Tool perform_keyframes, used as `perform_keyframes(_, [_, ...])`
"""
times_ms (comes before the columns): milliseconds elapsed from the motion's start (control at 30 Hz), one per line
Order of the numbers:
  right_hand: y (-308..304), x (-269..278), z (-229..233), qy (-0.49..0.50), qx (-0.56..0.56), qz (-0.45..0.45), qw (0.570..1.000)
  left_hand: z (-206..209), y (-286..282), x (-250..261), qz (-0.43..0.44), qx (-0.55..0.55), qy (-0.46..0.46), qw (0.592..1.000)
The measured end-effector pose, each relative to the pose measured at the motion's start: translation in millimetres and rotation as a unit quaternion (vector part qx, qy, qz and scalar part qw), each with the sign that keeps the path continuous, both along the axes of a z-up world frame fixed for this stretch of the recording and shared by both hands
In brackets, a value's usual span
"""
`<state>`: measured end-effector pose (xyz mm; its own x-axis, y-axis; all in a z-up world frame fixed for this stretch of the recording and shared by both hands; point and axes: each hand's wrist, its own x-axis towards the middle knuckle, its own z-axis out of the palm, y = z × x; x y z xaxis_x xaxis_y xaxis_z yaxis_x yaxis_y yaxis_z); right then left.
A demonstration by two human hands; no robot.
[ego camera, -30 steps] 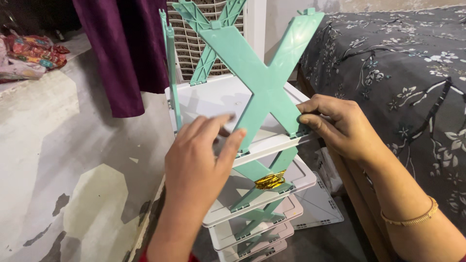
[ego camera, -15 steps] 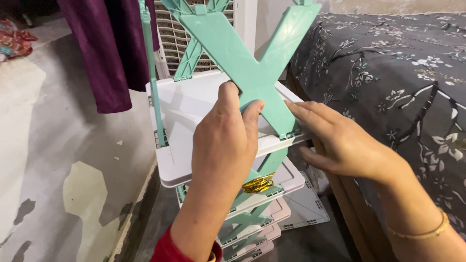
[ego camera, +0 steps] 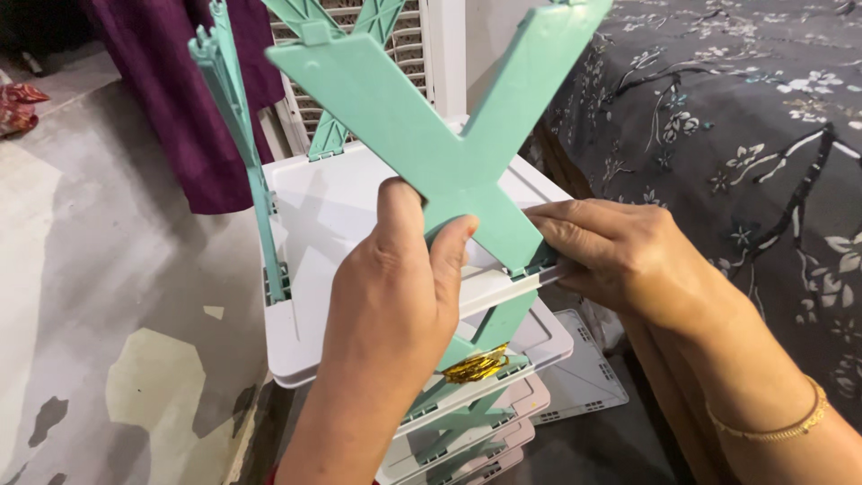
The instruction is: The person assembles a multi-tiered plastic storage rack by hand. They attach green X-shaped support pieces to white trays and stack them vertically, then place a final white tray on top.
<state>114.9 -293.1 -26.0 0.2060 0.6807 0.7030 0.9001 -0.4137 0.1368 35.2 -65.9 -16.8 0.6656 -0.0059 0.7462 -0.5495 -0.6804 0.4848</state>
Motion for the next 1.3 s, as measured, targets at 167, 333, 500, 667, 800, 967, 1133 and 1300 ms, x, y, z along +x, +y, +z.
perform_keyframes(167, [1,0,4,-0.028,-0.032,0.010,0.999,-2,5,1,-0.015,0.016,-0.019,1.000])
perform_keyframes(333, [-3,-1,2,-0.062,-0.051,0.010,0.997,-4,5,-1,-0.015,0.042,-0.014,0.999])
perform_keyframes(500, [2,4,-1,-0.081,-0.032,-0.019,0.996,-3,1,0,-0.007,0.032,-0.020,0.999])
perform_keyframes(667, [7,-6,6,-0.003,-0.015,-0.036,0.999,2,-1,5,0.007,0.015,-0.023,1.000])
perform_keyframes(800, [3,-15,12,0.139,-0.007,0.008,0.990,1,-2,5,0.019,0.015,-0.004,1.000])
perform_keyframes(967, [15,-12,-6,-0.001,0.003,-0.018,1.000,1,-4,6,0.023,0.008,0.010,1.000])
perform_keyframes(1133, [24,6,-28,-0.020,0.060,-0.043,0.997,-2,-3,6,0.036,0.035,0.010,0.999])
perform_keyframes(1300, [23,22,-33,-0.049,0.086,-0.006,0.995,-6,1,5,0.049,0.068,0.015,0.996])
